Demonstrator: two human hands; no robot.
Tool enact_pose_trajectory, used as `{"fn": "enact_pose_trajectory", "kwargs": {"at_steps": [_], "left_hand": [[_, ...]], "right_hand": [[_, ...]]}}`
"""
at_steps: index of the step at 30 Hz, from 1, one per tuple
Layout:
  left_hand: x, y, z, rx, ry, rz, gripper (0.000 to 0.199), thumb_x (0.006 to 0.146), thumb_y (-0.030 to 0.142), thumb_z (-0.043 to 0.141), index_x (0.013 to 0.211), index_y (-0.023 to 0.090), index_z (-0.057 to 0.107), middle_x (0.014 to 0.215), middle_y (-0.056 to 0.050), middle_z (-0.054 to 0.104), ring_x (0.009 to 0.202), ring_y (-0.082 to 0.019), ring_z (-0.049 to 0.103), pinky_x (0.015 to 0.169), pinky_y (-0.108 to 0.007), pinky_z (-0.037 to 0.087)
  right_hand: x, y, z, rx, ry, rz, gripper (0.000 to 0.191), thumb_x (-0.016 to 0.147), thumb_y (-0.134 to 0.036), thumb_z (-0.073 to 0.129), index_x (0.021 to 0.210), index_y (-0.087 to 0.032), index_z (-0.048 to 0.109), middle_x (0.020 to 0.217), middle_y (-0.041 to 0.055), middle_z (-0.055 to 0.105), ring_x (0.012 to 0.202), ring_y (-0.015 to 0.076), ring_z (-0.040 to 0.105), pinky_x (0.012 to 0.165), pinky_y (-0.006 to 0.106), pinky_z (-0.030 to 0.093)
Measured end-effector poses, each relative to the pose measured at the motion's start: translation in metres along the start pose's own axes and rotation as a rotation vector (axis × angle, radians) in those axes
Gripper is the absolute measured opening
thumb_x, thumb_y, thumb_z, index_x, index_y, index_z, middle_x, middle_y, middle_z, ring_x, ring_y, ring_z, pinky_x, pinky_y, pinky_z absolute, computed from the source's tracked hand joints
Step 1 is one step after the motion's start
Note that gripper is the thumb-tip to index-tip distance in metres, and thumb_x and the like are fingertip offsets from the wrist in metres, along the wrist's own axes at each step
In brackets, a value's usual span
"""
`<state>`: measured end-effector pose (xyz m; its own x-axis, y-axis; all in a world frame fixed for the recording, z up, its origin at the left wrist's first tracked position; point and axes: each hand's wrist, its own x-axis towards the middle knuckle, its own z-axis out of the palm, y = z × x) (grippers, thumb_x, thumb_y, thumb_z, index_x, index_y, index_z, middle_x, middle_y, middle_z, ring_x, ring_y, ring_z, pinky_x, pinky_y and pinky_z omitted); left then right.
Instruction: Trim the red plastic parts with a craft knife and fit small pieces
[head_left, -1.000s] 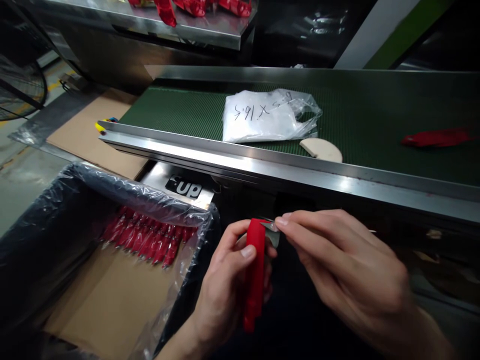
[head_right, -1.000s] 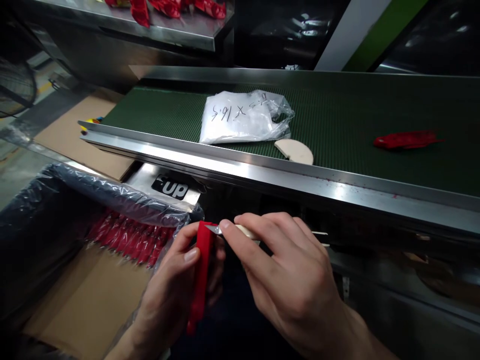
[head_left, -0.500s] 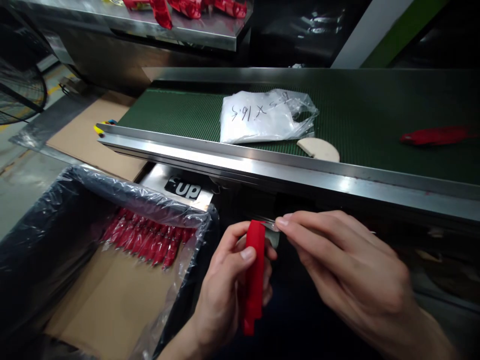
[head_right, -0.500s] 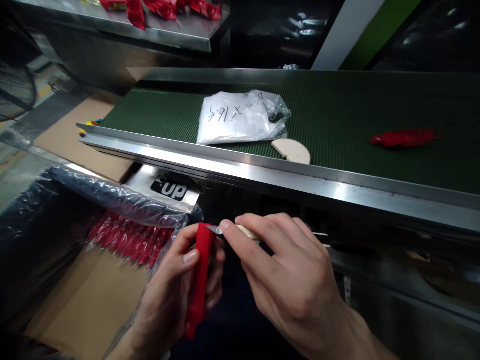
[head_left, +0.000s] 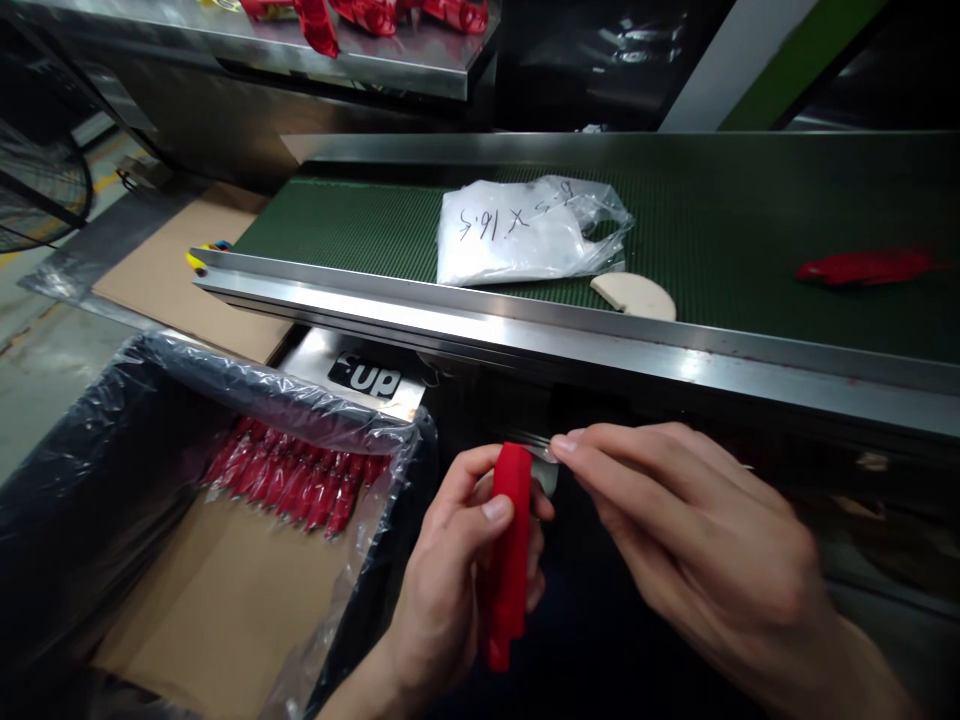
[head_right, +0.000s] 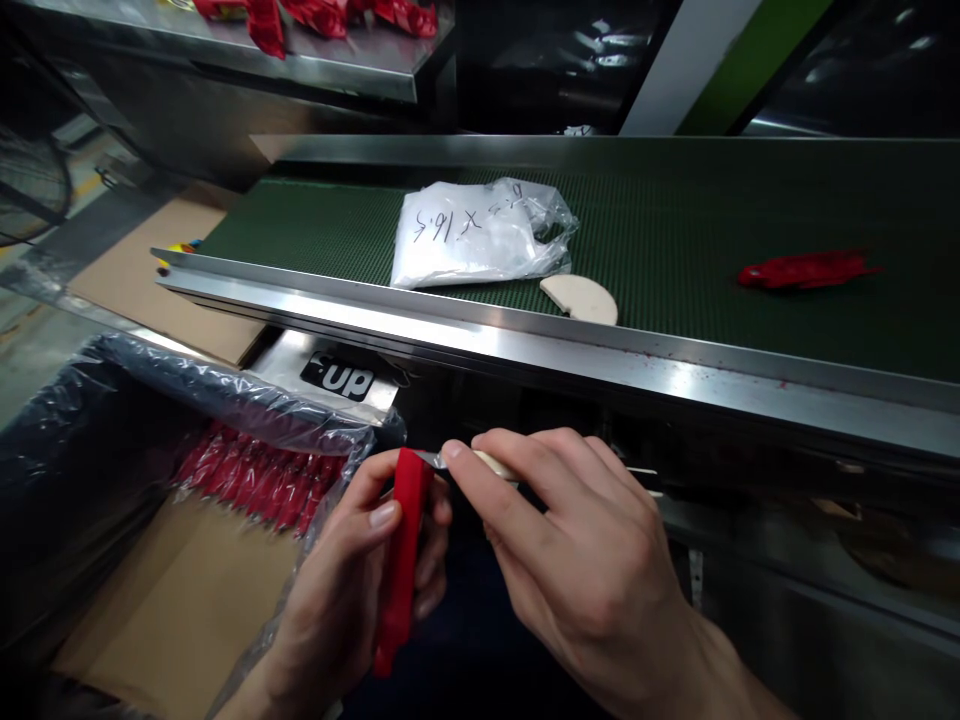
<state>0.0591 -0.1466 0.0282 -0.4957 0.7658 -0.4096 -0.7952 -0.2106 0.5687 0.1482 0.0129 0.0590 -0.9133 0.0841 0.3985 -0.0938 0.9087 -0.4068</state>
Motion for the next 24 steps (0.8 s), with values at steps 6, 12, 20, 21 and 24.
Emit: {"fn": "enact_pose_trajectory", "kwargs": {"at_steps": [6, 12, 20, 21, 24], "left_hand": [[-0.001, -0.002, 0.002, 0.004, 0.01, -0.019, 0.022, 0.089, 0.03, 0.054, 0.11, 0.023, 0.057, 0.089, -0.003, 0.058, 0.058, -0.01, 0.048, 0.045, -0.018, 0.041], [0.0, 0.001, 0.003, 0.0, 0.062, -0.015, 0.021, 0.089, 0.03, 0.056, 0.109, 0.024, 0.056, 0.081, 0.0, 0.054, 0.057, -0.01, 0.048, 0.046, -0.018, 0.041], [0.003, 0.003, 0.006, 0.013, 0.046, 0.022, 0.019, 0.091, 0.029, 0.051, 0.109, 0.024, 0.056, 0.09, -0.002, 0.056, 0.056, -0.008, 0.047, 0.046, -0.018, 0.041], [0.004, 0.003, 0.006, 0.018, 0.05, 0.02, 0.019, 0.092, 0.029, 0.051, 0.11, 0.025, 0.056, 0.091, -0.002, 0.057, 0.057, -0.009, 0.047, 0.046, -0.018, 0.041], [0.006, 0.006, 0.006, 0.021, 0.068, 0.012, 0.019, 0.091, 0.028, 0.052, 0.11, 0.025, 0.056, 0.092, -0.003, 0.057, 0.062, -0.011, 0.05, 0.045, -0.017, 0.042]], "right_hand": [[-0.003, -0.001, 0.001, 0.005, -0.024, -0.012, 0.046, 0.084, 0.002, 0.058, 0.128, -0.014, 0.059, 0.112, 0.0112, 0.066, 0.093, 0.021, 0.061, 0.076, 0.037, 0.048], [-0.013, -0.005, 0.002, 0.013, -0.085, -0.044, 0.045, 0.087, -0.002, 0.055, 0.132, -0.013, 0.057, 0.116, 0.0122, 0.066, 0.095, 0.0217, 0.059, 0.077, 0.037, 0.047], [-0.021, -0.013, 0.003, -0.002, -0.09, -0.075, 0.044, 0.086, -0.001, 0.053, 0.128, -0.013, 0.061, 0.112, 0.0105, 0.068, 0.089, 0.0212, 0.058, 0.072, 0.036, 0.043], [-0.023, -0.015, 0.004, 0.006, -0.095, -0.084, 0.043, 0.085, -0.001, 0.053, 0.126, -0.012, 0.062, 0.112, 0.0109, 0.068, 0.088, 0.0214, 0.058, 0.072, 0.036, 0.043], [-0.027, -0.02, 0.005, 0.021, -0.106, -0.1, 0.043, 0.084, -0.001, 0.052, 0.123, -0.011, 0.065, 0.111, 0.0111, 0.068, 0.086, 0.0218, 0.057, 0.07, 0.036, 0.041]]}}
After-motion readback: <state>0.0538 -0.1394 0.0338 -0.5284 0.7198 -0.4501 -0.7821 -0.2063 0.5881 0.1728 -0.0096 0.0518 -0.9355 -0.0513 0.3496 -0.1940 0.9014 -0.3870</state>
